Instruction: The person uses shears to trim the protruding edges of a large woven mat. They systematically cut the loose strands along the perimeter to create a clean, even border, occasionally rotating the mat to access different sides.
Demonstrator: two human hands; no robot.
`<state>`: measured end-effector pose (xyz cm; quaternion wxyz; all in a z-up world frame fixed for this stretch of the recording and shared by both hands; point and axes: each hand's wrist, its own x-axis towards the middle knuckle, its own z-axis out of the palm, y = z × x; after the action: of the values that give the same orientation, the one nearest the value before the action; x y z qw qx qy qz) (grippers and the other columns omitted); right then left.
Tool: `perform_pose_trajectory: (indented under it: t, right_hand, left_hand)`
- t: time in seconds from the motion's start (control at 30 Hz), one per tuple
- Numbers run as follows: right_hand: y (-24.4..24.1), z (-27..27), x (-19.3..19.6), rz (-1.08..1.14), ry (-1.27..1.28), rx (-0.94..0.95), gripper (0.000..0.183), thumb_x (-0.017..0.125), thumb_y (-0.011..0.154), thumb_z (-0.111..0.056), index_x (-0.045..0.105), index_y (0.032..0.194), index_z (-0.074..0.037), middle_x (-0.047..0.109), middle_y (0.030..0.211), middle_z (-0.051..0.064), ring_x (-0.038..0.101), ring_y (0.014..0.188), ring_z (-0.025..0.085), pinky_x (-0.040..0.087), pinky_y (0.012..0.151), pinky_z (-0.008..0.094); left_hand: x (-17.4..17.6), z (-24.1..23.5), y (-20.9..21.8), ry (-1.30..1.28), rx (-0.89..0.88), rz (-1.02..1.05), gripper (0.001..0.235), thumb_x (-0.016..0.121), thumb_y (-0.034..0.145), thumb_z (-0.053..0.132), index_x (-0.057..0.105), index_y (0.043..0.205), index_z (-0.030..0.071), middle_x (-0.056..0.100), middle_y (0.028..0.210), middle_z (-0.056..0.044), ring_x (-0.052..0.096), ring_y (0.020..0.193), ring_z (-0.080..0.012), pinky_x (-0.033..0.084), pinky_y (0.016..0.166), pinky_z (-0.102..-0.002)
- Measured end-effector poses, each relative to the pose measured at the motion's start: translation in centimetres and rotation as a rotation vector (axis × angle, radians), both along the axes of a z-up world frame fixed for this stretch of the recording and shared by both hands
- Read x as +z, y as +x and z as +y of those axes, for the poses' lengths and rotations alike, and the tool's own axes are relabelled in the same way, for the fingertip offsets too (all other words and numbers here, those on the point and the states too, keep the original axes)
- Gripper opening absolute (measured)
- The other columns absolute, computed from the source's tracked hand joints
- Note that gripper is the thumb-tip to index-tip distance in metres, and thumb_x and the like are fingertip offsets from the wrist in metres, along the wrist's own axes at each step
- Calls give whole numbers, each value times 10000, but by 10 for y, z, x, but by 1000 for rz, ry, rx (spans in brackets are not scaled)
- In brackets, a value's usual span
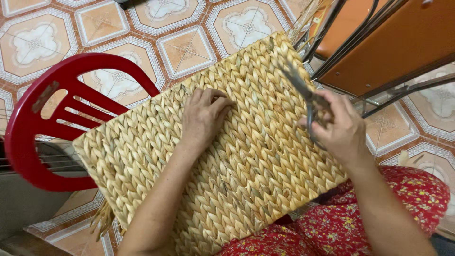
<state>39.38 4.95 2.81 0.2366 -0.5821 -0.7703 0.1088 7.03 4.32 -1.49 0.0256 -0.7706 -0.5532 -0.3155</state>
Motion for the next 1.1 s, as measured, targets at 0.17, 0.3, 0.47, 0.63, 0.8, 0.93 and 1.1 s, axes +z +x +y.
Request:
perform_pose_trajectory:
  t: [0.17, 0.3, 0.47, 0.63, 0.8, 0.93, 1.1]
  right_hand:
    - [-24, -16, -2, -346, -342, 170, 697, 846, 742, -403, 539, 1357, -291, 631, 1021, -14, 644, 848, 152, 549, 710, 354]
    - [-34, -16, -6, -408, -376, 257, 728, 815, 762, -394, 474, 1400, -311, 591, 1039, -10, 634, 900, 151, 583, 744, 327]
    - [-37, -17, -6, -389, -339, 260, 716, 828, 760, -396, 487, 1380, -291, 597, 1050, 16, 659, 892, 197, 586, 751, 378]
    - [-37, -21, -8, -298, -279, 266, 675, 827, 755, -364, 534, 1357, -275, 684, 1032, 2, 712, 806, 218, 602, 666, 406]
    - [-41, -27, -11, -147, -126, 352, 631, 805, 760, -295, 580, 1344, -217, 748, 1033, 34, 734, 747, 178, 599, 575, 379]
    - [-45, -28, -5, -250, -264, 342, 634, 785, 802, -370, 564, 1387, -265, 748, 969, 11, 707, 648, 149, 587, 506, 314]
    - [-6, -23, 10, -152, -252, 92, 669, 853, 735, -454, 627, 1329, -247, 743, 810, 22, 684, 654, 145, 558, 540, 312]
  left_hand:
    - [-5, -1, 0, -30, 23, 23, 144, 761, 928, 280, 735, 958, 142, 665, 1007, -21, 538, 905, -188, 400, 756, -347]
    - [-9, 0, -1, -25, 21, 11, 149, 749, 942, 291, 731, 963, 145, 663, 1008, -17, 508, 869, -171, 362, 744, -319]
    - [-14, -2, -1, -50, -2, -23, 153, 750, 930, 302, 746, 963, 153, 672, 975, -15, 512, 865, -164, 359, 763, -332]
    - [-16, -1, 1, -15, -32, -139, 172, 751, 944, 335, 745, 965, 164, 686, 959, 14, 522, 850, -139, 349, 796, -331]
    - [-13, -4, 1, 23, -1, -149, 157, 714, 966, 333, 723, 957, 177, 687, 948, 32, 532, 820, -128, 363, 785, -336]
    - [-1, 8, 1, -185, 86, -483, 124, 608, 1037, 169, 626, 930, 109, 700, 946, -1, 543, 636, -75, 470, 629, -288]
    - [11, 27, 13, -379, -82, -631, 145, 446, 1027, 10, 547, 936, 58, 697, 900, -59, 557, 568, -59, 470, 489, -187]
